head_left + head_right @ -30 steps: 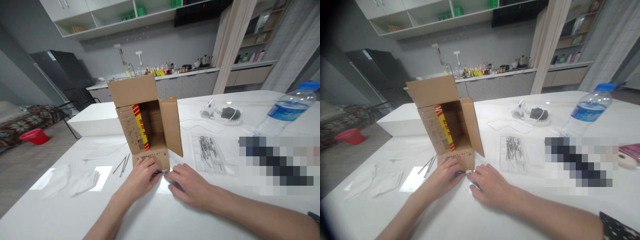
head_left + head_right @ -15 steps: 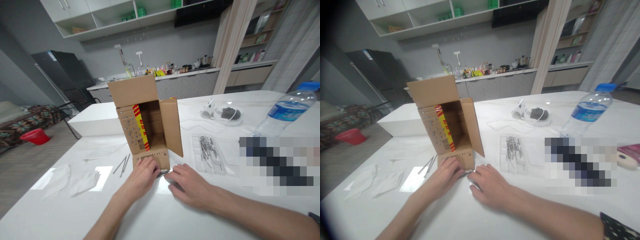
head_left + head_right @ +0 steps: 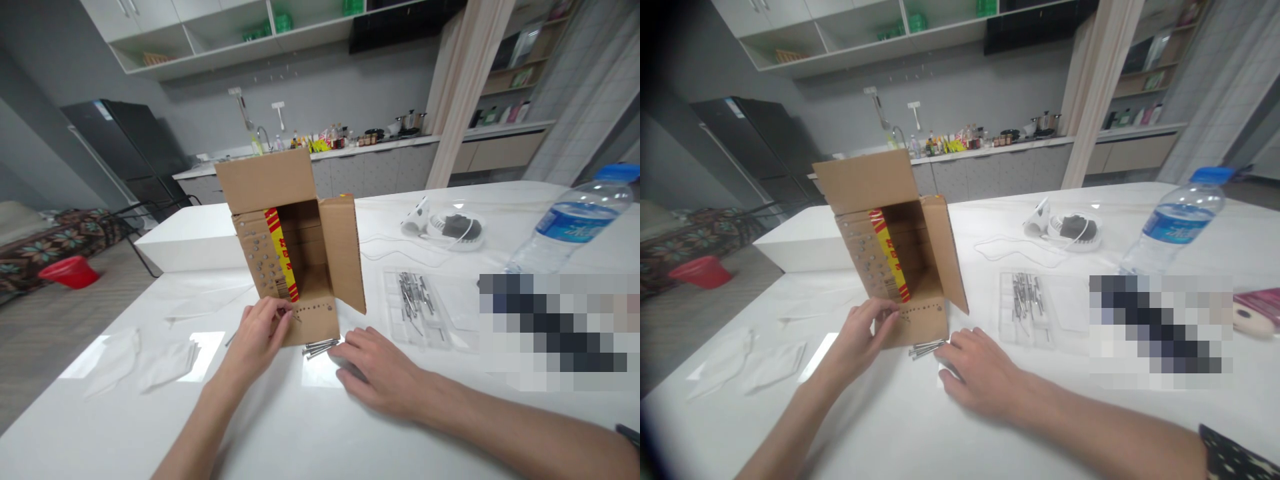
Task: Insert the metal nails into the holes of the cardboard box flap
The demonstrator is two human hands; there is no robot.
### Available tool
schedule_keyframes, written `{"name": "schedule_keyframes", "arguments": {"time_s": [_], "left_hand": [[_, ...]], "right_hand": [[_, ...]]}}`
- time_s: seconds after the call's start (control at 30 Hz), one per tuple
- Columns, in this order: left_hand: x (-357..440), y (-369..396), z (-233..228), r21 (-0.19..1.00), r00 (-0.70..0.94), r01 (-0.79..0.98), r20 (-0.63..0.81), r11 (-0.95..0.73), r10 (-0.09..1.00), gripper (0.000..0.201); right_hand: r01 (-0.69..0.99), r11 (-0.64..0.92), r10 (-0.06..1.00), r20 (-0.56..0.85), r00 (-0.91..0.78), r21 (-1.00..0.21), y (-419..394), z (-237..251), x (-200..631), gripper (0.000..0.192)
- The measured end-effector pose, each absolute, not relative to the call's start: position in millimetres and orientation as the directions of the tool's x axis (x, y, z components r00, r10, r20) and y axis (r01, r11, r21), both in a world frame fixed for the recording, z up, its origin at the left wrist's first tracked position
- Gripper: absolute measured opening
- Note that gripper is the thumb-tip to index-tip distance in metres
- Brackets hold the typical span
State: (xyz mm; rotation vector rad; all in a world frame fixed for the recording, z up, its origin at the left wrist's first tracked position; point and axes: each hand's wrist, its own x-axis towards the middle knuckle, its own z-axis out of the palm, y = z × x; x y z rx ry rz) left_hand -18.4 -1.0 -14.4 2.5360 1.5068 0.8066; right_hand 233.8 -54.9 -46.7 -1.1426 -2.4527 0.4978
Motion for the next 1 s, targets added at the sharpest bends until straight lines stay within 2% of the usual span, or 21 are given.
{"name": "schedule_keyframes", "arguments": {"time_s": [0.37,0.6,1.0], "left_hand": [[-26.6,4.4,-16.2,0.404,0.170,0.839,0.443,-0.366,0.880,0.018],[-27.3,4.9,-13.6,0.423,0.133,0.837,0.458,-0.348,0.879,0.018],[-26.9,3.1,-8.2,0.387,0.138,0.852,0.485,-0.353,0.863,0.016]], "right_hand": [[0.645,0.602,0.780,0.176,-0.600,-0.471,-54.8,-43.8,234.0,0.016],[0.643,0.603,0.781,0.186,-0.596,-0.473,-55.0,-45.8,234.3,0.016],[0.642,0.603,0.781,0.186,-0.597,-0.474,-55.9,-44.9,234.3,0.017]]}}
